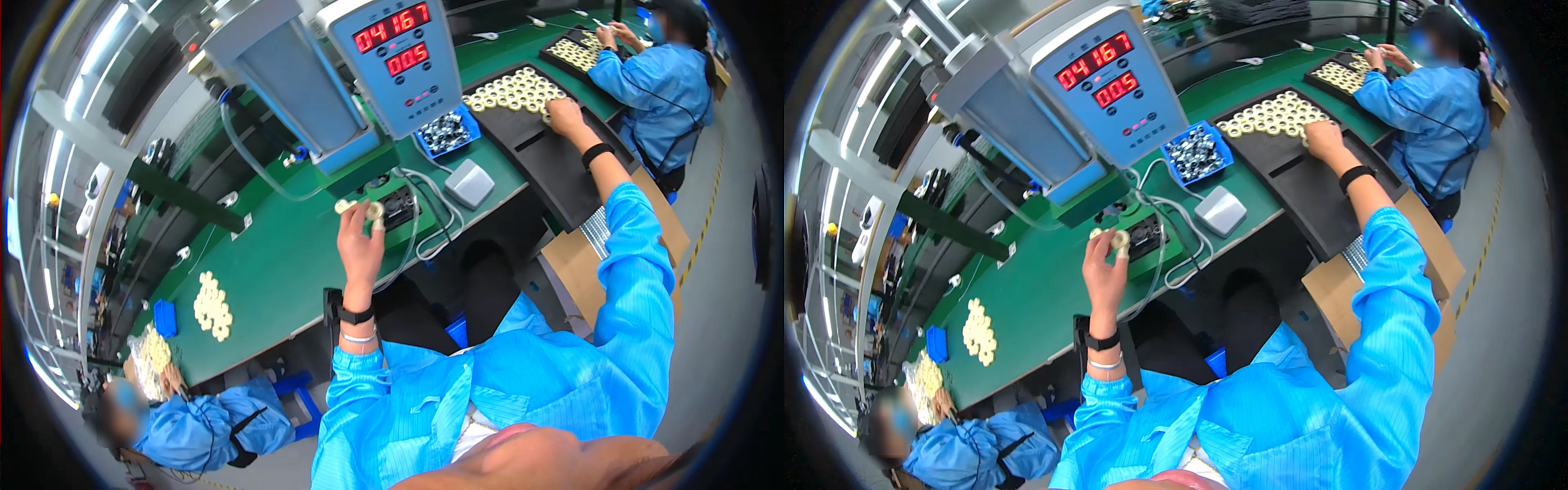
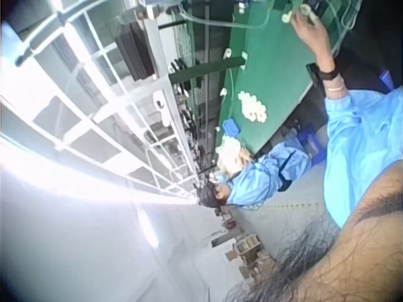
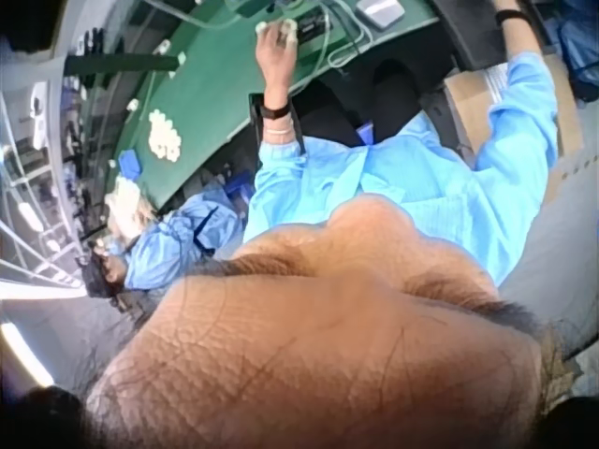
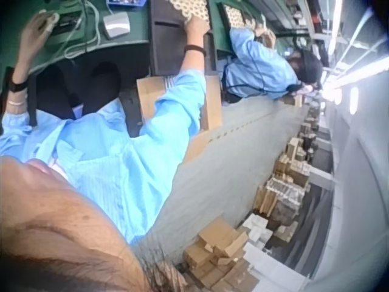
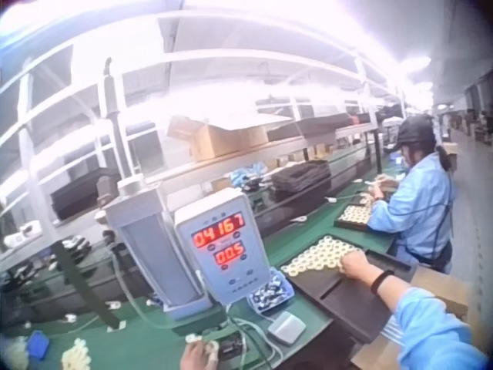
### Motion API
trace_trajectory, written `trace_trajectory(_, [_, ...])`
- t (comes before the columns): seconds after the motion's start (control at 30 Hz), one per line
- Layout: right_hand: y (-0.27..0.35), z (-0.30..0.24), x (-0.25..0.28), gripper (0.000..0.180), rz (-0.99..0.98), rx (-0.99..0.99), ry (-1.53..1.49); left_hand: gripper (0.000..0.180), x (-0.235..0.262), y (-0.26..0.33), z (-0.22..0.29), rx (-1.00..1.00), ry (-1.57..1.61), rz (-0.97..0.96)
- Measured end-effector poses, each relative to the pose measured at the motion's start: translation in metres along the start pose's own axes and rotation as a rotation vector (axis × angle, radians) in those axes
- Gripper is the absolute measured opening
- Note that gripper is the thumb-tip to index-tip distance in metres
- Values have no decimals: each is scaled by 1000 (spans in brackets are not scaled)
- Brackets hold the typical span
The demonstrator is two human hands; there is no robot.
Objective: Assembling small circular plastic and metal components using a workbench press machine.
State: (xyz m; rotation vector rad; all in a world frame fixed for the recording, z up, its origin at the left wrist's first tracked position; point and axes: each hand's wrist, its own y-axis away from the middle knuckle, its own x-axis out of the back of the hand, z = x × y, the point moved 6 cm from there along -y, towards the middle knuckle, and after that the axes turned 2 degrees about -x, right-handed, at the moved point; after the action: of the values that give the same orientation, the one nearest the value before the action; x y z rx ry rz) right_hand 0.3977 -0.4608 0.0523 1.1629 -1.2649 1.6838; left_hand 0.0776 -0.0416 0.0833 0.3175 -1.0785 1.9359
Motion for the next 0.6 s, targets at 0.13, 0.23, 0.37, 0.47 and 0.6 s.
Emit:
trace_trajectory(0.13, [4,3,7,23,-49,-57,-47,35,-10,-13,15,-73,6,-4])
trace_trajectory(0.23, [18,-26,47,27,100,36,-282,34,-24,-18,6,-67,-37,-65])
trace_trajectory(0.37, [44,-75,98,41,132,208,-465,33,-27,-16,5,-88,-61,-88])
trace_trajectory(0.47, [61,-114,125,38,232,382,-531,32,-24,-15,8,-127,-41,-98])
trace_trajectory(0.6, [50,-176,148,32,101,424,-715,34,-24,-9,10,-162,-81,-134])
